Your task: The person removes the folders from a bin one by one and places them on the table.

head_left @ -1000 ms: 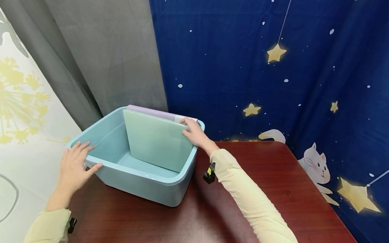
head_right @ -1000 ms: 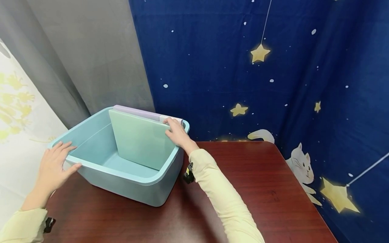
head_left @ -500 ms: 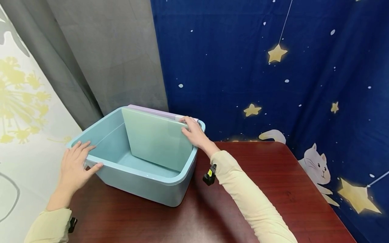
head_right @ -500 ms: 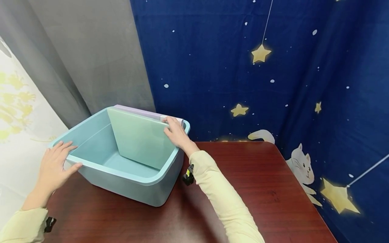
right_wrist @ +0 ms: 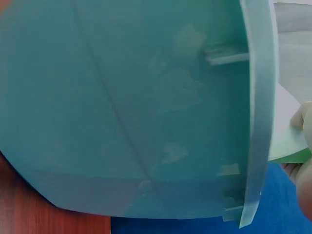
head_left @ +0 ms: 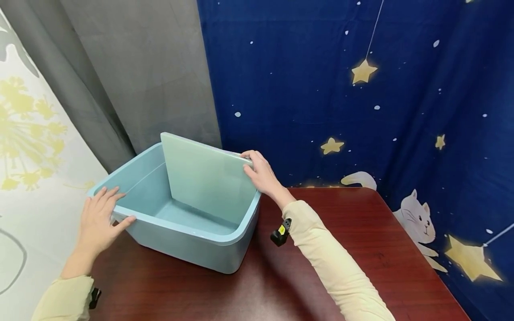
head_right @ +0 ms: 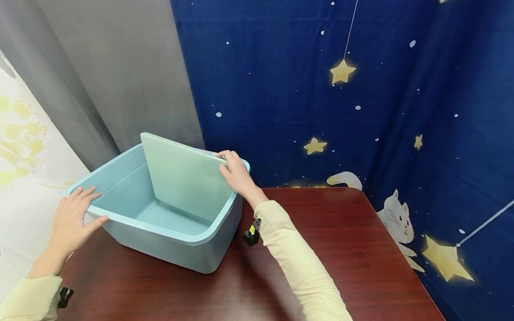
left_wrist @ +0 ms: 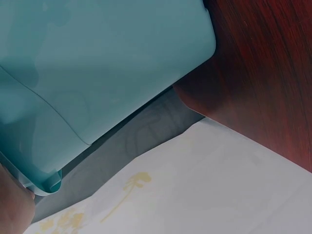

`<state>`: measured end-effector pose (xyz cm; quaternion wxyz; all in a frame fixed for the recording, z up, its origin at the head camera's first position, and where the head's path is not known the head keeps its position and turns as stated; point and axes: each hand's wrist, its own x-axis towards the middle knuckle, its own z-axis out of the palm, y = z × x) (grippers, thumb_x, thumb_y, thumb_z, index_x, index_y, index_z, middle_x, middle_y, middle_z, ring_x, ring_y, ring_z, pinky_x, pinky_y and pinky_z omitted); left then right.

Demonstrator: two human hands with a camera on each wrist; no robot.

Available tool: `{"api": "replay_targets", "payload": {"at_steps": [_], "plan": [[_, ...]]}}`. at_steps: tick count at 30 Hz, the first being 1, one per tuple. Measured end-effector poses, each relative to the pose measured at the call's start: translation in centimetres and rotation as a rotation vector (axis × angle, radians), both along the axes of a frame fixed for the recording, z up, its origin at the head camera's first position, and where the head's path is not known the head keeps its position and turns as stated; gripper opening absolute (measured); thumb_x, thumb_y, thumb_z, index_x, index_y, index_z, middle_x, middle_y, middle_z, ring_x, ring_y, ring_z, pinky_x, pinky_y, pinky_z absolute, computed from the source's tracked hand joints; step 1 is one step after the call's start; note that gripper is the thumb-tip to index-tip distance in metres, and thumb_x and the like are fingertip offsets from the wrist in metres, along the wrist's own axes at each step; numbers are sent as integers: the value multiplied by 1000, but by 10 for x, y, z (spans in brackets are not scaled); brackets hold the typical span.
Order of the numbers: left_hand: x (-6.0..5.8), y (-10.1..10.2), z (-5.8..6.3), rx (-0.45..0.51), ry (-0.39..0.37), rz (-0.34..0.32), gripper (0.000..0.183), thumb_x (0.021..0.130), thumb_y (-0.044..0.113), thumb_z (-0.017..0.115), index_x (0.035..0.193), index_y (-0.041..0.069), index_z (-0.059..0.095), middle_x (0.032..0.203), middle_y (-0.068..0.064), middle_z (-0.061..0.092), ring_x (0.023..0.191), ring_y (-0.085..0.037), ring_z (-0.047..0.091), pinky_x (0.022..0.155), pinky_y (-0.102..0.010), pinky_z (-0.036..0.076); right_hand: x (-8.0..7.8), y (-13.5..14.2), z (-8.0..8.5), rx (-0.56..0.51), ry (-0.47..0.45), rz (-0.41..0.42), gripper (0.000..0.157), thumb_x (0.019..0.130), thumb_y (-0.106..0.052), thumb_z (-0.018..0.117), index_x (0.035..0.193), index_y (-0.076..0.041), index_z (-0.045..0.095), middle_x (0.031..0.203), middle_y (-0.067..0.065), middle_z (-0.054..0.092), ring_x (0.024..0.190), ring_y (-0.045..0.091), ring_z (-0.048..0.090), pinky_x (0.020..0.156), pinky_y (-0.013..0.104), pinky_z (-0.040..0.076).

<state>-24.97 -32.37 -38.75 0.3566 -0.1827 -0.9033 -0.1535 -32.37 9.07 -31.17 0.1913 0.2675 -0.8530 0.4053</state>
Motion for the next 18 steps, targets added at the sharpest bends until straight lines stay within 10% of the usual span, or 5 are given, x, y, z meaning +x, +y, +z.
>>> {"api": "replay_targets", "payload": {"at_steps": [18], "plan": [[2, 2, 1, 8, -12, 3, 68, 74, 49, 63, 118, -1, 51, 131, -25, 43, 130, -40, 26, 100, -57, 12, 8, 13, 13, -210, 73, -22, 26, 88, -7, 49, 113, -5, 55, 111, 9, 54, 92, 19, 50, 78, 34, 43]]}}
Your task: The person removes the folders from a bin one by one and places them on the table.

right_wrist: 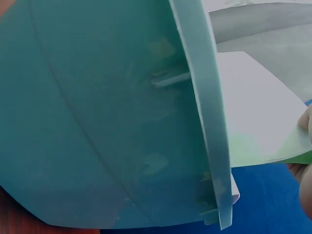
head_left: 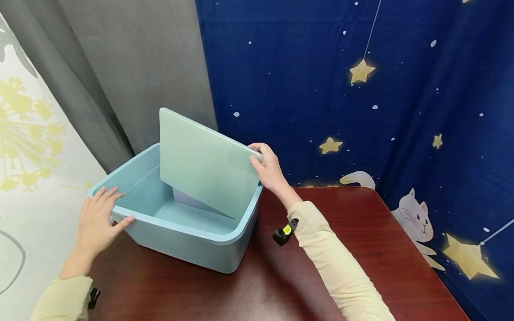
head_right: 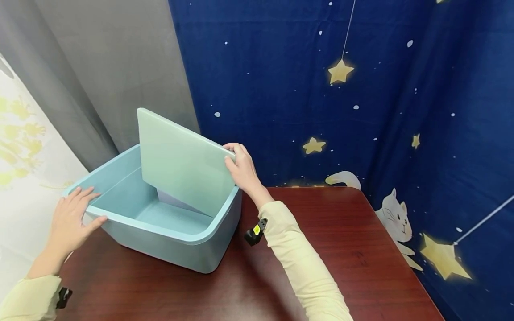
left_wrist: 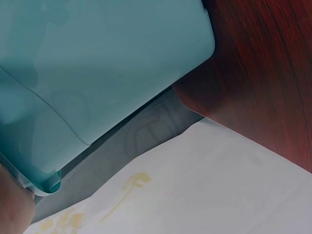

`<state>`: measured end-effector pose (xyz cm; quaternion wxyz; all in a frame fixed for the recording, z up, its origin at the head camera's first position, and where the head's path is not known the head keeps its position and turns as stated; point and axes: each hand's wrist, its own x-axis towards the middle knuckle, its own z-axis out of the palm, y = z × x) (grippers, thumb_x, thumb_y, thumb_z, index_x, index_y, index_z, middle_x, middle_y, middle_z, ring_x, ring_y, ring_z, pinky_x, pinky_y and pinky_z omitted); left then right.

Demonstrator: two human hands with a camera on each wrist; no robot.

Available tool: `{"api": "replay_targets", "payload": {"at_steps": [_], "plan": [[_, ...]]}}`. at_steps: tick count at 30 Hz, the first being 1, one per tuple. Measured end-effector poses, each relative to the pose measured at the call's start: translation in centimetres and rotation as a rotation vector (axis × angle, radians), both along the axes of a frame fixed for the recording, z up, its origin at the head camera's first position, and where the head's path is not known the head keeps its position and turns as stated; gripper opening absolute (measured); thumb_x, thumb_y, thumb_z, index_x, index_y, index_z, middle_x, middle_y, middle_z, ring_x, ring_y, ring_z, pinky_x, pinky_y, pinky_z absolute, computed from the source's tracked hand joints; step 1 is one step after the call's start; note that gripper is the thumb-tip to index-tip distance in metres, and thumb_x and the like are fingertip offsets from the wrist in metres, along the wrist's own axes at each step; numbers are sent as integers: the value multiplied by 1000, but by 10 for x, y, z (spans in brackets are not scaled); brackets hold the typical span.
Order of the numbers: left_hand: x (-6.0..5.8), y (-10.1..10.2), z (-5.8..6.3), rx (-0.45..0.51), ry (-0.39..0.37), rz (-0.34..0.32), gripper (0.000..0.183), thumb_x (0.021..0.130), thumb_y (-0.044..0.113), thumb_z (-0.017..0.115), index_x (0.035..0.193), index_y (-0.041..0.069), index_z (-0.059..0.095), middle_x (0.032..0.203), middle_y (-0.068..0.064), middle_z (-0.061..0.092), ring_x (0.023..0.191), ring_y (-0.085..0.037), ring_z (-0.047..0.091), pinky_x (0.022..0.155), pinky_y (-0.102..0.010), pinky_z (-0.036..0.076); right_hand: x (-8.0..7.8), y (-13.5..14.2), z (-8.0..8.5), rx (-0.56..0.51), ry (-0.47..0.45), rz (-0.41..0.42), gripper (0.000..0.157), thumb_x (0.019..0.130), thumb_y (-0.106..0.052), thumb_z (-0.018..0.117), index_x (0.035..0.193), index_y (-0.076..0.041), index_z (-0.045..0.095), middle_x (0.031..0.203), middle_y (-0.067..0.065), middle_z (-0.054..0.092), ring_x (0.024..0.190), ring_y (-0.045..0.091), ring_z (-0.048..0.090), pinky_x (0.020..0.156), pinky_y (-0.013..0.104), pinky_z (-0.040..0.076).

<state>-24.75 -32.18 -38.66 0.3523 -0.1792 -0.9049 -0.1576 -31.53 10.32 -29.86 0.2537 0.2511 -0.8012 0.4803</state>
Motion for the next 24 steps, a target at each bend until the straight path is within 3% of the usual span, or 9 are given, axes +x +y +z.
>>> {"api": "replay_targets", "payload": {"at_steps": [7, 16, 24], "plan": [[-1, -1, 0, 5, -4, -4, 68, 74, 50, 63, 118, -1, 51, 131, -25, 43, 131, -39, 25, 103, -55, 9, 3, 3, 3, -109, -8, -15, 26, 89, -8, 50, 114, -5, 55, 109, 9, 55, 88, 20, 51, 70, 33, 45], [-1, 0, 1, 7, -6, -8, 68, 74, 50, 62, 118, -1, 51, 130, -25, 43, 131, -39, 25, 104, -55, 7, 6, 9, 10, -263, 8, -51, 28, 87, -1, 52, 114, 2, 56, 108, 17, 56, 92, 26, 53, 74, 37, 45], [-3, -1, 1, 7, -7, -12, 68, 74, 50, 62, 119, -1, 51, 131, -25, 43, 131, -39, 25, 104, -54, 7, 30, 11, 28, -353, 43, -82, 28, 83, 4, 49, 110, 9, 54, 103, 22, 56, 86, 25, 53, 68, 23, 43]]}}
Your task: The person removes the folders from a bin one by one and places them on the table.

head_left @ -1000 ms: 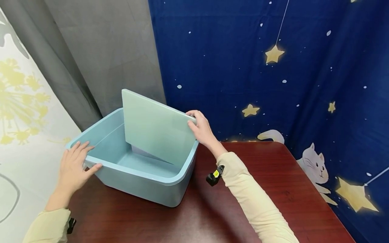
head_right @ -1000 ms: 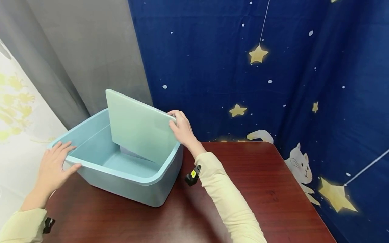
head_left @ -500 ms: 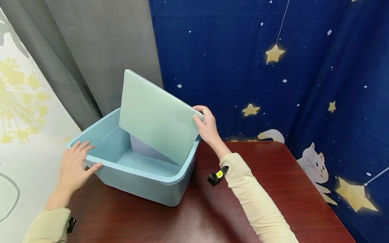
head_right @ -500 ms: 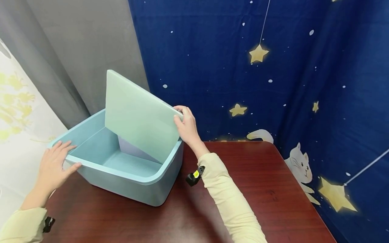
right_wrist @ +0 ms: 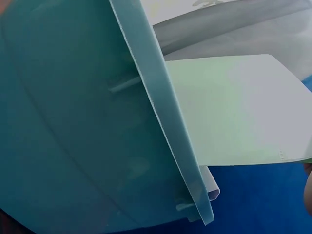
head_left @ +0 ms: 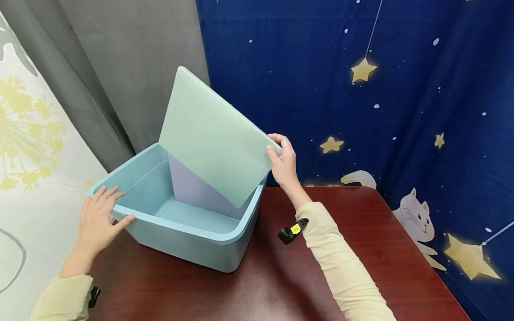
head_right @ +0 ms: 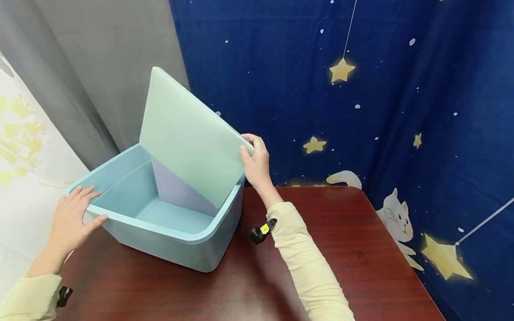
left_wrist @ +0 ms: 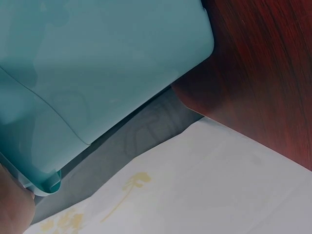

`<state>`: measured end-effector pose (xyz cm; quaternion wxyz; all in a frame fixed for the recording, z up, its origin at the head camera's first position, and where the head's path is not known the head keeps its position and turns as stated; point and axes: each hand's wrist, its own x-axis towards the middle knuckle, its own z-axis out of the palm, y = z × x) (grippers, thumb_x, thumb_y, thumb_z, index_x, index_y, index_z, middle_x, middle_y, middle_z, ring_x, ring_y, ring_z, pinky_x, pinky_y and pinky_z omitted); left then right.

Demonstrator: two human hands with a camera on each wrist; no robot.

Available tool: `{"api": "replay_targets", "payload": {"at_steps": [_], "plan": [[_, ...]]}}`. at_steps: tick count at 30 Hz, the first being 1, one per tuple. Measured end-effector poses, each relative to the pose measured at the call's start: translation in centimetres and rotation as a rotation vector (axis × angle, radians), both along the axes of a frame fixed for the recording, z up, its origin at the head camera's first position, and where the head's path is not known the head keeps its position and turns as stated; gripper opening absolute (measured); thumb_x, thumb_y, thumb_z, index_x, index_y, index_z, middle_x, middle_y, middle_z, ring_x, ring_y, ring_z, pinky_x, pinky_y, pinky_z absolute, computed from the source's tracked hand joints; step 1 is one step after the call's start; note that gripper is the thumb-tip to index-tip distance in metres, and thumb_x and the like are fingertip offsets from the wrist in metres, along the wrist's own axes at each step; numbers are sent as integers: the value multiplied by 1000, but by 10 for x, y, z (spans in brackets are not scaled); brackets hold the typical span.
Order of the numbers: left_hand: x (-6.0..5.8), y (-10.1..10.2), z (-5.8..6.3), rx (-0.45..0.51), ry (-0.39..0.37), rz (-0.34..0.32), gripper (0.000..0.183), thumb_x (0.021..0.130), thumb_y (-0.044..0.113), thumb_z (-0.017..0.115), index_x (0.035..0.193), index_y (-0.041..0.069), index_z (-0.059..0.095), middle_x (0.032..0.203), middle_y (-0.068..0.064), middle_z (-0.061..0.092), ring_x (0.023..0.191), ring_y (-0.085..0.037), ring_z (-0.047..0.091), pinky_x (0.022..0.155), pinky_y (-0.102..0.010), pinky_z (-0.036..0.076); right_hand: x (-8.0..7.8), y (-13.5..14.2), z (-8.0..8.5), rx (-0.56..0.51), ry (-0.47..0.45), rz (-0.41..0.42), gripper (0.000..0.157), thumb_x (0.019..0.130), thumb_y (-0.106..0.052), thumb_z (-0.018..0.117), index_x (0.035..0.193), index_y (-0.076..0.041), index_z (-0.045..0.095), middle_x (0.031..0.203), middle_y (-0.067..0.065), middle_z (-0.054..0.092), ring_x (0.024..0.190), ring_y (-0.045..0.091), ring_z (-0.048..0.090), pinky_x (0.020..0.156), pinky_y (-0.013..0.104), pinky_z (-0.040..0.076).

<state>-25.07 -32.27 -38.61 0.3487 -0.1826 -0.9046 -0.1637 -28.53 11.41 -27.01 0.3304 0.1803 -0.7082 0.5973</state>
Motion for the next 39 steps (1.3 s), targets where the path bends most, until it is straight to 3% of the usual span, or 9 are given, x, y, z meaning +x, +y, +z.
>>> {"api": "replay_targets", "payload": {"at_steps": [8, 14, 19, 24, 32, 39], "plan": [[1, 0, 0, -6, 2, 2, 68, 75, 50, 61, 118, -1, 51, 131, -25, 43, 130, -39, 26, 104, -55, 8, 3, 7, 0, -61, 10, 0, 28, 85, 4, 49, 111, 10, 53, 103, 24, 55, 84, 23, 52, 66, 21, 43], [3, 1, 0, 0, -7, -2, 67, 75, 49, 61, 118, -1, 51, 131, -25, 43, 131, -39, 25, 105, -55, 5, -4, 15, -7, -116, 10, 9, 28, 86, 1, 49, 113, 6, 53, 103, 17, 55, 82, 17, 53, 64, 23, 45], [2, 0, 0, 3, -4, -2, 69, 75, 51, 62, 118, -2, 51, 131, -26, 43, 131, -40, 24, 104, -55, 8, -16, 23, -15, -182, 52, 7, 27, 85, 1, 50, 112, 3, 54, 99, 11, 57, 81, 13, 53, 64, 23, 46], [1, -1, -1, -5, 1, 0, 69, 74, 51, 62, 118, -1, 51, 131, -25, 43, 131, -39, 25, 102, -56, 10, -14, 29, -15, -228, 108, -7, 27, 84, 2, 50, 111, 5, 54, 98, 9, 57, 82, 14, 54, 64, 24, 47], [-1, -1, 0, -7, 8, 3, 69, 73, 52, 62, 117, 0, 52, 129, -25, 44, 131, -39, 26, 102, -56, 10, 15, 34, 3, -285, 113, -41, 29, 84, 8, 47, 112, 15, 49, 95, 0, 53, 82, 10, 51, 65, 25, 45], [-2, -2, -1, -2, 6, -1, 69, 73, 52, 62, 118, 0, 51, 130, -25, 44, 131, -39, 26, 104, -56, 8, 19, 43, 5, -377, 147, -58, 30, 83, 9, 46, 112, 17, 47, 91, -1, 54, 81, 12, 52, 65, 24, 45]]}}
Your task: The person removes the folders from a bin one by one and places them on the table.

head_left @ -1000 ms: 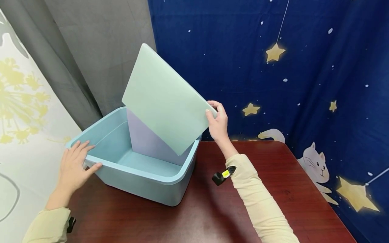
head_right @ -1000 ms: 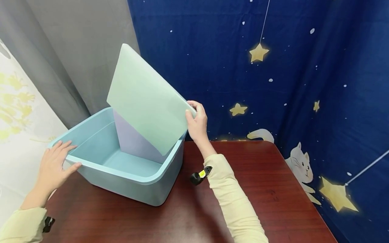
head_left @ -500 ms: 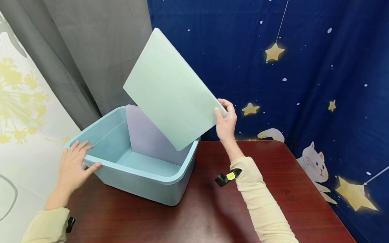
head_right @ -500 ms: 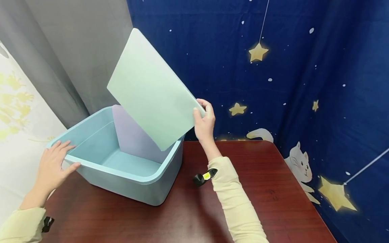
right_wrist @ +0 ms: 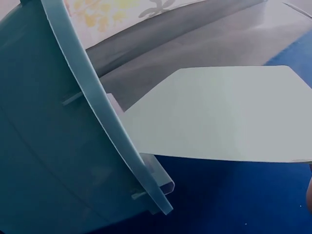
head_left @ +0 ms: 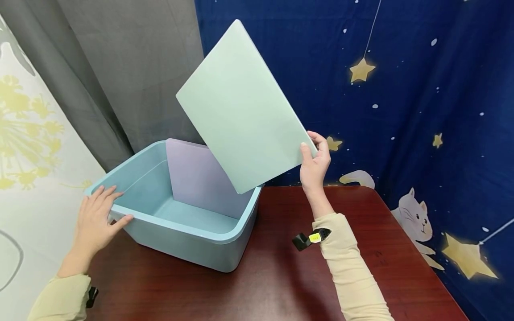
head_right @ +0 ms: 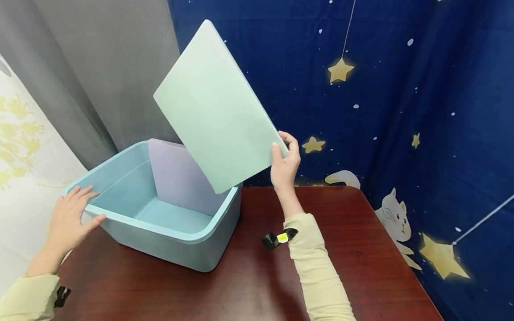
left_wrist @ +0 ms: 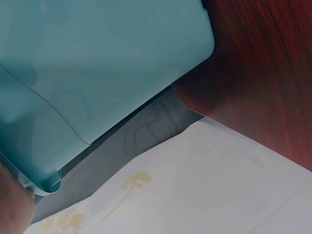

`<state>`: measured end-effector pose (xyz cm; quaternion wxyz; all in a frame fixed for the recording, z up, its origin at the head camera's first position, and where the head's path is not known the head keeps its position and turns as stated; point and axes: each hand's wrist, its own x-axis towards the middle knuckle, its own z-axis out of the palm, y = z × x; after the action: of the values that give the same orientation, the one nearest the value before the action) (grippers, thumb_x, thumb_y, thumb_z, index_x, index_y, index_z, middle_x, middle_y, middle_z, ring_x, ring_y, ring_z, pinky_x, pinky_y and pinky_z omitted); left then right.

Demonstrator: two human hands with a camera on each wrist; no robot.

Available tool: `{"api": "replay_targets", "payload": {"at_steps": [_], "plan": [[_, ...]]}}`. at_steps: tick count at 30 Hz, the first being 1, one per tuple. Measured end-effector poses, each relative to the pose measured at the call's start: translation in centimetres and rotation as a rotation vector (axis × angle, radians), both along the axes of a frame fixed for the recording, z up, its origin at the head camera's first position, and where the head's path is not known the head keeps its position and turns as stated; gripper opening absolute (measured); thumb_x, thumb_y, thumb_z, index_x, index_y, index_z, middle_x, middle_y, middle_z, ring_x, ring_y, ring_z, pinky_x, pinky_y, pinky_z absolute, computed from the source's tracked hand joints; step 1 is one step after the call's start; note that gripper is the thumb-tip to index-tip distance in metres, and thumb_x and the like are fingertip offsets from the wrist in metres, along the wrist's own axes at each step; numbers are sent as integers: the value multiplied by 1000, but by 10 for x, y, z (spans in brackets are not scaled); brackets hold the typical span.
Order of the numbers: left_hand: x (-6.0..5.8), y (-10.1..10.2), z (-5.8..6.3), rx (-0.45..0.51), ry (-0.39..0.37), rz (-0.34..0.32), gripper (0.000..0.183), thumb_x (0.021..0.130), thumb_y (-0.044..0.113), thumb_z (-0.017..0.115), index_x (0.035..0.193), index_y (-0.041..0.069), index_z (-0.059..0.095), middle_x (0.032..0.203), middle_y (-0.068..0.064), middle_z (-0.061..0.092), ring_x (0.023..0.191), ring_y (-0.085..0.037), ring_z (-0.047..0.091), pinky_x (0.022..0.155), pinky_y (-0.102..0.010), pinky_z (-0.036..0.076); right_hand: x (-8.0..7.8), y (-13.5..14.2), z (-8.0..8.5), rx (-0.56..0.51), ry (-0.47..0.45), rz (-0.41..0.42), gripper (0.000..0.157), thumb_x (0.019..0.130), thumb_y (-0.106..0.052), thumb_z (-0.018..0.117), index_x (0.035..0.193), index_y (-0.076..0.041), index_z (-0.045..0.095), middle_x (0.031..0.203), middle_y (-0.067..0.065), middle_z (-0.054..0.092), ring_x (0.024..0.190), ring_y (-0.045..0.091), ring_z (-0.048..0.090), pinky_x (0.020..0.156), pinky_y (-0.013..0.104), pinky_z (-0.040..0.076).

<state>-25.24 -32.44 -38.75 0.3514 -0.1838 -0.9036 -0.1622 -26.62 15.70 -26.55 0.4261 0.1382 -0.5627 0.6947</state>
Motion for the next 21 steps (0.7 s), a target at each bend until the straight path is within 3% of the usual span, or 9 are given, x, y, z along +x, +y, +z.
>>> {"api": "replay_targets", "payload": {"at_steps": [9, 21], "plan": [[1, 1, 1, 4, -2, -6, 69, 74, 52, 62, 118, 0, 52, 131, -25, 44, 130, -40, 26, 103, -56, 9, -12, 22, -13, -110, 59, -35, 28, 82, 8, 48, 110, 7, 54, 93, 1, 55, 86, 16, 54, 68, 26, 45], [2, 1, 0, -4, -5, -3, 70, 75, 54, 60, 117, -1, 51, 130, -25, 43, 132, -38, 24, 104, -56, 7, -4, 40, -16, -160, 83, -99, 28, 82, 6, 49, 108, -1, 56, 94, 6, 57, 88, 19, 54, 69, 28, 44]]}}
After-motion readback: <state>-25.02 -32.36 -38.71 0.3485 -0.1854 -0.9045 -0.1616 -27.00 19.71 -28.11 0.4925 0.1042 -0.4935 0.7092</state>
